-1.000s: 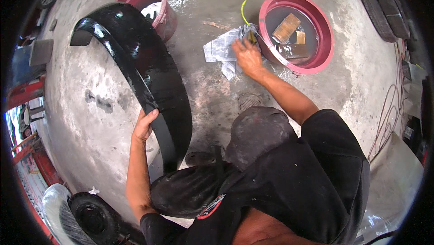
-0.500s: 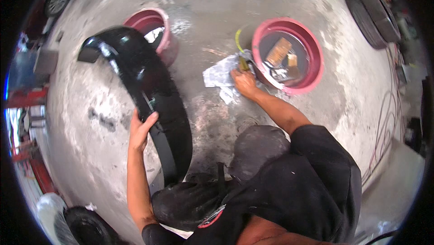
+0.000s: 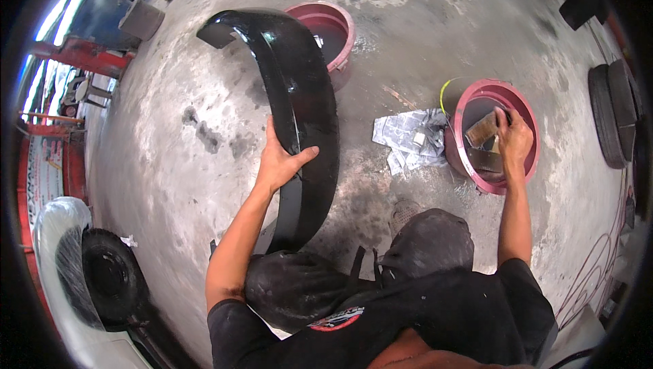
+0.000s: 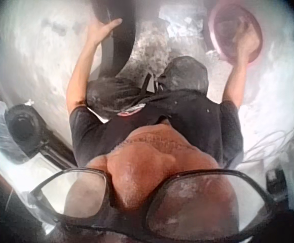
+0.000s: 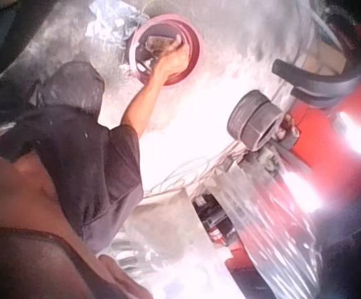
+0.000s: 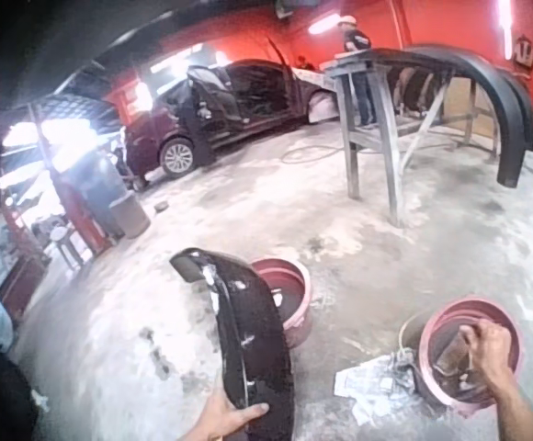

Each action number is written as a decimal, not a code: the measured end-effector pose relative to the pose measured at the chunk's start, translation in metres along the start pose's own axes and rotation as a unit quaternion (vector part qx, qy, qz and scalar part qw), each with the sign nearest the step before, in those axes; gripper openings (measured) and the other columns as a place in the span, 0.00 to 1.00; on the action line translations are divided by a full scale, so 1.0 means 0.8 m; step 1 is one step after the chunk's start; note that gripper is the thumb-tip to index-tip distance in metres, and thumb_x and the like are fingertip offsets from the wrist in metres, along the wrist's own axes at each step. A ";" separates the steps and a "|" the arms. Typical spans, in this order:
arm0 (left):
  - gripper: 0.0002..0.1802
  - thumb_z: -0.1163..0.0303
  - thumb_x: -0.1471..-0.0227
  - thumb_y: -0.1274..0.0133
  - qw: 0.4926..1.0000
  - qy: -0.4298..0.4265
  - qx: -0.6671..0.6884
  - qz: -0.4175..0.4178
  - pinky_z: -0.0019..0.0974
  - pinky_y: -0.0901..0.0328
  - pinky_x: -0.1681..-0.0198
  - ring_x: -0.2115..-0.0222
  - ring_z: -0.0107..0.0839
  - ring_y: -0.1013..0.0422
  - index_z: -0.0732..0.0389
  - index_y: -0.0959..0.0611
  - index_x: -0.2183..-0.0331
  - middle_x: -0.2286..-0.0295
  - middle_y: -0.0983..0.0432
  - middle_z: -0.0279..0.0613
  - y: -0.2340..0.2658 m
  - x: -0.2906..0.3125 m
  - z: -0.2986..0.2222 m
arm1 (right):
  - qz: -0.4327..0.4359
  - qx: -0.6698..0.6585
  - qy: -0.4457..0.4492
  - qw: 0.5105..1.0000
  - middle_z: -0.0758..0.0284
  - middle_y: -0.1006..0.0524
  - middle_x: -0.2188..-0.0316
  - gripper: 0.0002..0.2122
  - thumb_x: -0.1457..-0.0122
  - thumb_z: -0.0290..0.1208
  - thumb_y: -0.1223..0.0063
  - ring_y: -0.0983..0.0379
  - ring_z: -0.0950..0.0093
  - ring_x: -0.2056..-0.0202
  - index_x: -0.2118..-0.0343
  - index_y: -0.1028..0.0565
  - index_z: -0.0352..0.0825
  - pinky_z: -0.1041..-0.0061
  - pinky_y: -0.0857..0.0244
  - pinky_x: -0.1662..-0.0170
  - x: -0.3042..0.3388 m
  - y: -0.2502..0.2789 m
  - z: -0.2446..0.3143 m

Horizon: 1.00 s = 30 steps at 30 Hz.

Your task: The person sits on the floor and sands a black curved car part using a sanding block. They repeatedly dip the sanding block into a pink bucket of water and continue sanding the surface.

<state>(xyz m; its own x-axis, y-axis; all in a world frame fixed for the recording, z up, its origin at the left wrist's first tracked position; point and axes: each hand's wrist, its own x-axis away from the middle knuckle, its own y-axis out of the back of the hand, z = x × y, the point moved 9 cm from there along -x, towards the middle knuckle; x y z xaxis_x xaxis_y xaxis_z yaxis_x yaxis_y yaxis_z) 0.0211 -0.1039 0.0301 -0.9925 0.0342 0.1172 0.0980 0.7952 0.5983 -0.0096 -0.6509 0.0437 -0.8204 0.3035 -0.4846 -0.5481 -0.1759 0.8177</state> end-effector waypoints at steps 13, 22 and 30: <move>0.42 0.65 0.47 0.33 0.937 0.122 0.317 0.078 0.39 0.29 0.47 0.53 0.36 0.24 0.66 0.36 0.38 0.53 0.23 0.46 -0.019 0.009 0.012 | 0.261 0.083 -0.041 0.961 0.42 0.19 0.64 0.12 0.44 0.28 0.44 0.20 0.44 0.60 0.59 0.20 0.29 0.48 0.27 0.54 0.070 -0.159 -0.112; 0.29 0.69 0.48 0.37 0.838 0.184 0.470 0.209 0.37 0.25 0.52 0.57 0.31 0.22 0.63 0.27 0.46 0.56 0.21 0.41 -0.045 -0.011 0.070 | -0.144 -0.147 -0.168 0.964 0.56 0.17 0.61 0.16 0.38 0.35 0.39 0.18 0.64 0.62 0.53 0.21 0.29 0.67 0.27 0.54 0.019 0.007 -0.083; 0.42 0.68 0.56 0.34 0.862 0.192 0.390 0.262 0.42 0.25 0.48 0.53 0.39 0.22 0.71 0.30 0.41 0.50 0.23 0.50 0.012 0.043 0.090 | 0.169 -0.453 -0.012 0.875 0.53 0.19 0.52 0.21 0.38 0.28 0.46 0.20 0.68 0.53 0.41 0.27 0.36 0.70 0.29 0.51 -0.004 -0.065 0.315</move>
<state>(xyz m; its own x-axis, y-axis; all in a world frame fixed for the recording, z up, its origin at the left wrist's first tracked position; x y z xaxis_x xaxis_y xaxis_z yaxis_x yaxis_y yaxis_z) -0.0169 -0.0517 -0.0175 -0.7150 0.4282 0.5526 0.2978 0.9017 -0.3134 0.0626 -0.4064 0.0811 -0.9630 0.1074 -0.2470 -0.1868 -0.9270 0.3252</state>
